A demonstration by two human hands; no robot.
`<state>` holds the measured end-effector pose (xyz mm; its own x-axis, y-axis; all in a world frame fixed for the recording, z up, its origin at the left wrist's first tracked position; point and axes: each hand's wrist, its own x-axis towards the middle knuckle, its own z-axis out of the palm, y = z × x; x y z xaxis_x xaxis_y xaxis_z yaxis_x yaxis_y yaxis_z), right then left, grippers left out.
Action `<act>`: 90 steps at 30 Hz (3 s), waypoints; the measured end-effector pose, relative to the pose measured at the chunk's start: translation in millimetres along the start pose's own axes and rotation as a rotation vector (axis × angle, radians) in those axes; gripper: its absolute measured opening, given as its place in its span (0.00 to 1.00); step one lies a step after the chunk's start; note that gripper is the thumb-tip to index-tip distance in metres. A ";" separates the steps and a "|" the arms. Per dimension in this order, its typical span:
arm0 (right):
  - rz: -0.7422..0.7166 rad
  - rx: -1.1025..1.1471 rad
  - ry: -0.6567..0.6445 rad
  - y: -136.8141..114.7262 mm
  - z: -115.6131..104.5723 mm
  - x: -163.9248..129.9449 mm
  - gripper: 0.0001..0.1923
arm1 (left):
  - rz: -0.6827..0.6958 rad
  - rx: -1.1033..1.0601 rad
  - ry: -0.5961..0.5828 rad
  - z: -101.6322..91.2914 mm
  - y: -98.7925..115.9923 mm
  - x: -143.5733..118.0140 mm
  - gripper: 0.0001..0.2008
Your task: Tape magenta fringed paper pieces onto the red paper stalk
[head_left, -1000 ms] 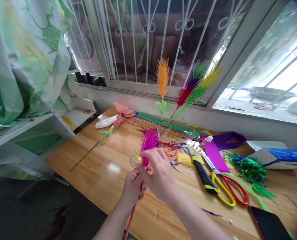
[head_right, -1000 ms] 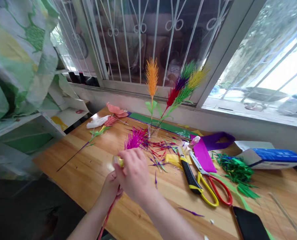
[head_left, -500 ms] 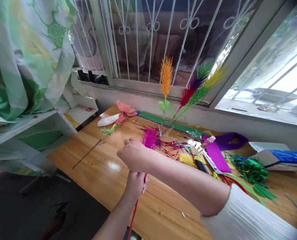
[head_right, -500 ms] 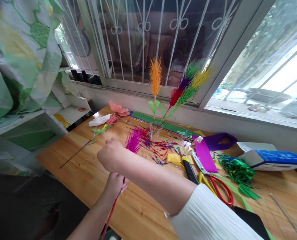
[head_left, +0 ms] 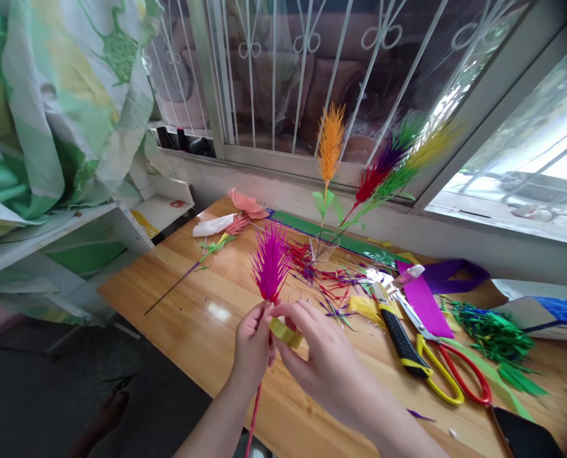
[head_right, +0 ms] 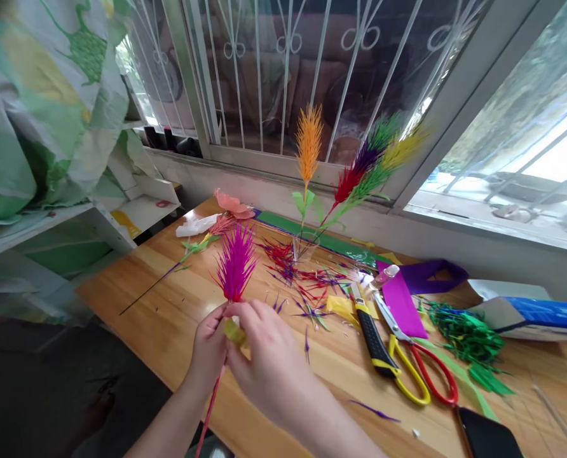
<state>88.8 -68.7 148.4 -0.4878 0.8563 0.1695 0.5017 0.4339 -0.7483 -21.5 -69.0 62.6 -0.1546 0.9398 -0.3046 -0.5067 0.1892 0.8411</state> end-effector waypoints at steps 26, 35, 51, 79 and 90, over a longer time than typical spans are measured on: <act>0.197 -0.010 0.091 16.8 -9.2 -0.4 0.10 | 0.062 0.167 -0.172 6.6 10.2 -15.9 0.12; 0.162 -0.024 0.126 19.3 -3.8 -0.3 0.09 | 0.057 0.017 -0.195 2.7 9.5 -16.5 0.11; 0.052 -0.114 0.214 19.8 3.3 -1.3 0.05 | 0.000 0.014 -0.186 6.9 15.3 -15.8 0.14; -0.201 0.009 0.319 38.8 12.2 -22.9 0.09 | -0.082 -0.204 -0.168 10.2 19.0 -24.7 0.11; -0.182 0.121 0.349 44.9 20.4 -21.1 0.08 | -0.093 -0.376 -0.456 -0.8 8.9 -16.4 0.09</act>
<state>107.1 -73.0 98.1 -0.2785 0.8213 0.4980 0.3317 0.5688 -0.7526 -24.1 -82.9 74.8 0.2420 0.9672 -0.0771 -0.7792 0.2411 0.5785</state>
